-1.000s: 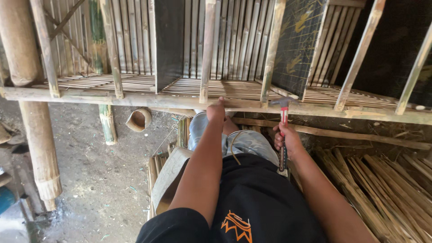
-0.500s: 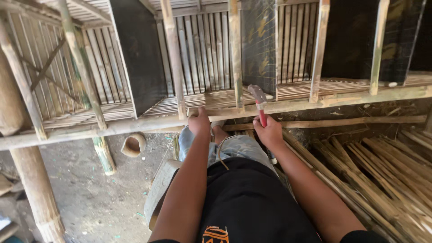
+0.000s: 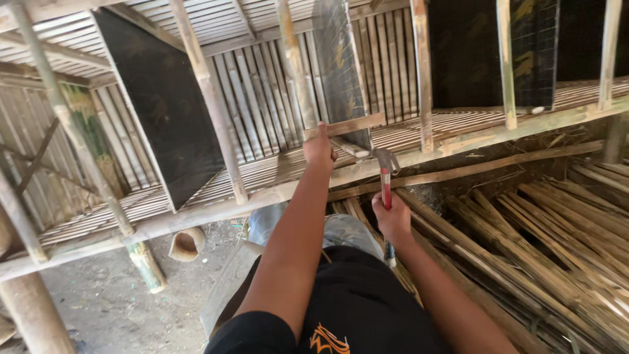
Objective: The person assembles a bamboo frame structure by inserting bamboo slats into a frame and securing them with a hammer. The person repeatedly picks up slats, positions them, and hammers them into place.
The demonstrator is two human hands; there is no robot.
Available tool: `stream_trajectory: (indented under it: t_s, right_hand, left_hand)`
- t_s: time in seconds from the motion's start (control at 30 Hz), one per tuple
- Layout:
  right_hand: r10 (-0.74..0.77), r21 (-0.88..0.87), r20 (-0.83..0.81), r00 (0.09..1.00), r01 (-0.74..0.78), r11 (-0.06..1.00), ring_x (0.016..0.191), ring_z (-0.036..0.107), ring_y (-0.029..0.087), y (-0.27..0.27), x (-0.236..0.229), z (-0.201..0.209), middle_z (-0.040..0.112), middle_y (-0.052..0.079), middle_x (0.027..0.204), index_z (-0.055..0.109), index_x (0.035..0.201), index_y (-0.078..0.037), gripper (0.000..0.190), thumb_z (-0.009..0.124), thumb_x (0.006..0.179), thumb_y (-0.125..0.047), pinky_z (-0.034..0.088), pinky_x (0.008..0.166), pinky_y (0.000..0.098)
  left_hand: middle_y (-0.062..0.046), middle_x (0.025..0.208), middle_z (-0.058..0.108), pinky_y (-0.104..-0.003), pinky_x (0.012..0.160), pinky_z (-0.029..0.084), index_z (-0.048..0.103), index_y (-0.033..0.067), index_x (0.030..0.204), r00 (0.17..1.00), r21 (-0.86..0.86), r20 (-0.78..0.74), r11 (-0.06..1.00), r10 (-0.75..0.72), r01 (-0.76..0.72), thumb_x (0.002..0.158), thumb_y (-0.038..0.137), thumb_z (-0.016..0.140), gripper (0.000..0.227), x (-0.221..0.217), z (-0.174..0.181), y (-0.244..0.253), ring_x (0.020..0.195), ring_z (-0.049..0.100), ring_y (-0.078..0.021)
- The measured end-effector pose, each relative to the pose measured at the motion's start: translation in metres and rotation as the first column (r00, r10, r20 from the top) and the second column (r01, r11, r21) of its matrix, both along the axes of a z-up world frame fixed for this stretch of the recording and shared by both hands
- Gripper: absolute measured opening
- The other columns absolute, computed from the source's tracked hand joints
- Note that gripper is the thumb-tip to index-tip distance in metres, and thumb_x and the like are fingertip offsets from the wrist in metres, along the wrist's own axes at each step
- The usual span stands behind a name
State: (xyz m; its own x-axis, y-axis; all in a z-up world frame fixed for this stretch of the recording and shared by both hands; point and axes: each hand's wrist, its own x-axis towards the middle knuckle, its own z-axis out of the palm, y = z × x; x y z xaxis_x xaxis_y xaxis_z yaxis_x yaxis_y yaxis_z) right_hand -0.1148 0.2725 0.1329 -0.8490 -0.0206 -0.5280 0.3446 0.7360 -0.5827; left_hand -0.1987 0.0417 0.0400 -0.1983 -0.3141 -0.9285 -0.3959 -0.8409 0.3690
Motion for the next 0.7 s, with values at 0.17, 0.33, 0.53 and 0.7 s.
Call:
stream_trajectory:
  t_s: [0.17,0.33,0.53,0.7]
  right_hand:
    - [0.087,0.061,-0.03,0.996,-0.085,0.995,0.067,0.067,0.024,0.021,0.012,0.006,0.068,0.01,0.073,0.072,0.098,-0.01,0.018,0.07,0.09,-0.026,0.053,0.068,0.0378]
    - [0.102,0.068,0.011,0.995,-0.103,0.992,0.071,0.071,0.025,0.022,0.02,0.006,0.071,0.011,0.076,0.073,0.103,-0.011,0.022,0.07,0.091,-0.029,0.055,0.071,0.0387]
    - [0.238,0.025,-0.084,0.968,-0.237,0.971,0.08,0.07,0.038,-0.018,0.004,0.023,0.07,0.019,0.093,0.052,0.138,-0.009,0.05,0.066,0.093,-0.027,0.054,0.072,0.0457]
    - [0.433,-0.107,-0.605,0.668,-0.607,0.787,0.114,0.067,0.046,-0.069,-0.013,0.057,0.065,0.026,0.131,0.047,0.152,-0.006,0.047,0.057,0.107,-0.013,0.055,0.094,0.0483]
  left_hand:
    - [-0.006,0.071,0.05,-0.039,0.04,0.031,0.062,0.0009,0.092,0.995,0.082,0.095,0.997,-0.003,-0.004,0.095,0.043,0.068,0.043,-0.031,-0.014,-0.003,0.042,0.034,-0.017]
    - [-0.009,0.076,0.051,-0.038,0.041,0.025,0.053,0.0013,0.091,0.993,0.154,0.083,0.986,-0.084,0.07,0.097,0.042,0.068,0.044,-0.015,-0.027,-0.011,0.042,0.026,-0.017]
    - [-0.014,0.088,0.057,-0.039,0.056,0.051,0.059,-0.0027,0.107,0.942,0.375,-0.335,0.914,-0.02,0.153,0.1,0.012,0.051,0.018,0.082,-0.032,-0.002,0.064,0.057,-0.0236]
    - [-0.014,0.107,0.067,-0.039,0.086,0.06,0.056,0.0003,0.118,0.89,0.359,-0.456,0.911,-0.016,0.201,0.101,0.003,0.041,0.023,0.124,0.038,-0.013,0.096,0.069,-0.0259]
